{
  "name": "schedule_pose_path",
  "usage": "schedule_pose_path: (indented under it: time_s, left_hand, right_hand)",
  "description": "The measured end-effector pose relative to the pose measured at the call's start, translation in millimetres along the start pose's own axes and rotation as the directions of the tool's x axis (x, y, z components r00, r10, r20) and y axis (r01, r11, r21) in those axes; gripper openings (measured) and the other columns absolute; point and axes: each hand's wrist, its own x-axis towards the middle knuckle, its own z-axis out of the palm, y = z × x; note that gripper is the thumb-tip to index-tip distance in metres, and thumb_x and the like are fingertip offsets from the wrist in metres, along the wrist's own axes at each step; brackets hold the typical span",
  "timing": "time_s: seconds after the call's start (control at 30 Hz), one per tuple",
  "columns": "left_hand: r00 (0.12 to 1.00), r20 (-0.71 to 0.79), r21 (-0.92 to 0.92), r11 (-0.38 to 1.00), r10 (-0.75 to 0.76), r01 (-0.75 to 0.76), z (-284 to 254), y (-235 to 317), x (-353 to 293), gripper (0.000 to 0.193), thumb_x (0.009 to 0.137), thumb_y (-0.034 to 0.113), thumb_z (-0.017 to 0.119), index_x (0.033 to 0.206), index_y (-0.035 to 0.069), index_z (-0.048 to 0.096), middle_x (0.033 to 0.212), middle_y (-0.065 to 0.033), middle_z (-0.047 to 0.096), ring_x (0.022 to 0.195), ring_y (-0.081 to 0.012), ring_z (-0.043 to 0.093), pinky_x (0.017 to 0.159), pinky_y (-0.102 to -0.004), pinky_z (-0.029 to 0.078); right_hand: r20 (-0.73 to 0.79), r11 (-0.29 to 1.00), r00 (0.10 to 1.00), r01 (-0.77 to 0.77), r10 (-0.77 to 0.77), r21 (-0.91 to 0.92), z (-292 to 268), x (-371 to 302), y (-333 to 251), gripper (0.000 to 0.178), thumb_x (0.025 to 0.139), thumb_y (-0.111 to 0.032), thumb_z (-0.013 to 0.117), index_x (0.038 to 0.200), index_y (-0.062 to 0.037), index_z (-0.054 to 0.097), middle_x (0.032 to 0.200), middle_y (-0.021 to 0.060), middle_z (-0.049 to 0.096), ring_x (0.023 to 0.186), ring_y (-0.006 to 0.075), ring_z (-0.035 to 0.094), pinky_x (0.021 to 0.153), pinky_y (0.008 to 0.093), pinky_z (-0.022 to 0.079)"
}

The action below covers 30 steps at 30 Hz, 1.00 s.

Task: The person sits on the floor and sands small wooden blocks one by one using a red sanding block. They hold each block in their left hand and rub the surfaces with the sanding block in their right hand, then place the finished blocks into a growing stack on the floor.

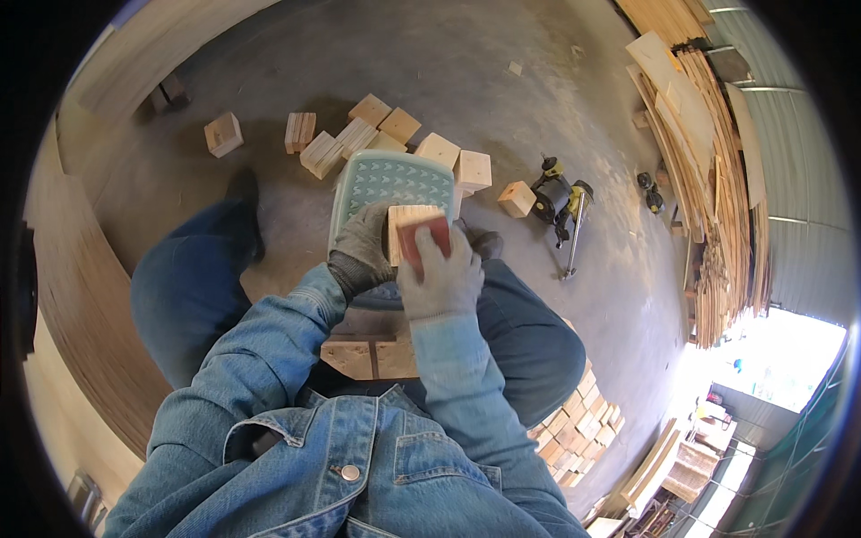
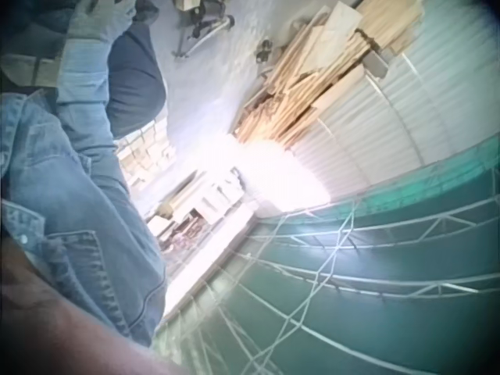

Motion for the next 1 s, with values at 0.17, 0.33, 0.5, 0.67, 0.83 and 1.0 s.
schedule_pose_path:
  time_s: [0.17, 0.33, 0.5, 0.67, 0.83, 1.0]
  left_hand:
    - [0.998, -0.010, 0.007, 0.998, 0.066, -0.066, 16, -26, 8, 0.086, 0.072, 0.038, 0.088, 0.144, 0.012, 0.047, 0.138, -0.0151, 0.056, 0.134, -0.0358, 0.052, 0.117, -0.0440, 0.043]
    - [0.999, -0.006, 0.002, 0.999, 0.038, -0.038, -5, -1, 4, 0.090, 0.070, 0.041, 0.090, 0.144, 0.014, 0.048, 0.138, -0.0154, 0.056, 0.133, -0.0361, 0.053, 0.117, -0.0447, 0.043]
    - [1.000, 0.013, 0.068, 0.998, 0.012, -0.013, 8, -7, 0, 0.094, 0.069, 0.047, 0.091, 0.145, 0.013, 0.048, 0.141, -0.0168, 0.056, 0.135, -0.0367, 0.052, 0.117, -0.0461, 0.042]
    - [1.000, 0.004, 0.040, 0.999, 0.023, -0.023, 6, -9, 2, 0.090, 0.070, 0.043, 0.089, 0.144, 0.013, 0.048, 0.140, -0.0166, 0.056, 0.135, -0.0362, 0.052, 0.118, -0.0456, 0.041]
    - [1.000, 0.021, 0.047, 0.999, -0.008, 0.007, 7, -7, 5, 0.090, 0.070, 0.035, 0.088, 0.145, 0.012, 0.047, 0.140, -0.0164, 0.055, 0.135, -0.0361, 0.053, 0.118, -0.0449, 0.041]
    - [0.999, -0.007, 0.068, 0.997, 0.036, -0.036, 7, -19, 4, 0.094, 0.066, 0.029, 0.091, 0.146, 0.011, 0.046, 0.141, -0.0167, 0.055, 0.134, -0.0364, 0.054, 0.118, -0.0433, 0.043]
  right_hand:
    - [0.060, 0.989, 0.988, -0.141, 0.144, -0.046, 22, 97, 9, 0.054, 0.084, -0.037, 0.076, 0.136, -0.0240, 0.069, 0.144, 0.0207, 0.054, 0.123, 0.0462, 0.058, 0.104, 0.0565, 0.047]
    - [0.055, 0.999, 0.998, -0.042, 0.042, 0.000, 11, 28, 7, 0.058, 0.084, -0.037, 0.078, 0.139, -0.0217, 0.067, 0.148, 0.0220, 0.052, 0.128, 0.0467, 0.055, 0.106, 0.0556, 0.047]
    - [0.067, 0.997, 0.997, 0.020, -0.025, 0.073, -8, -55, 7, 0.061, 0.079, -0.034, 0.083, 0.137, -0.0197, 0.069, 0.145, 0.0241, 0.053, 0.123, 0.0475, 0.056, 0.103, 0.0581, 0.046]
    - [-0.012, 0.998, 0.999, 0.053, -0.052, 0.024, 2, 3, 5, 0.061, 0.076, -0.031, 0.085, 0.132, -0.0114, 0.072, 0.139, 0.0231, 0.059, 0.123, 0.0417, 0.060, 0.107, 0.0521, 0.048]
    - [0.037, 0.995, 0.994, -0.101, 0.101, -0.025, 11, 83, 4, 0.060, 0.080, -0.036, 0.082, 0.135, -0.0158, 0.071, 0.142, 0.0210, 0.059, 0.127, 0.0409, 0.059, 0.110, 0.0508, 0.047]
    - [0.048, 0.997, 0.997, -0.061, 0.063, -0.036, 13, 59, 4, 0.061, 0.079, -0.035, 0.084, 0.136, -0.0158, 0.071, 0.143, 0.0219, 0.059, 0.132, 0.0411, 0.056, 0.111, 0.0519, 0.046]
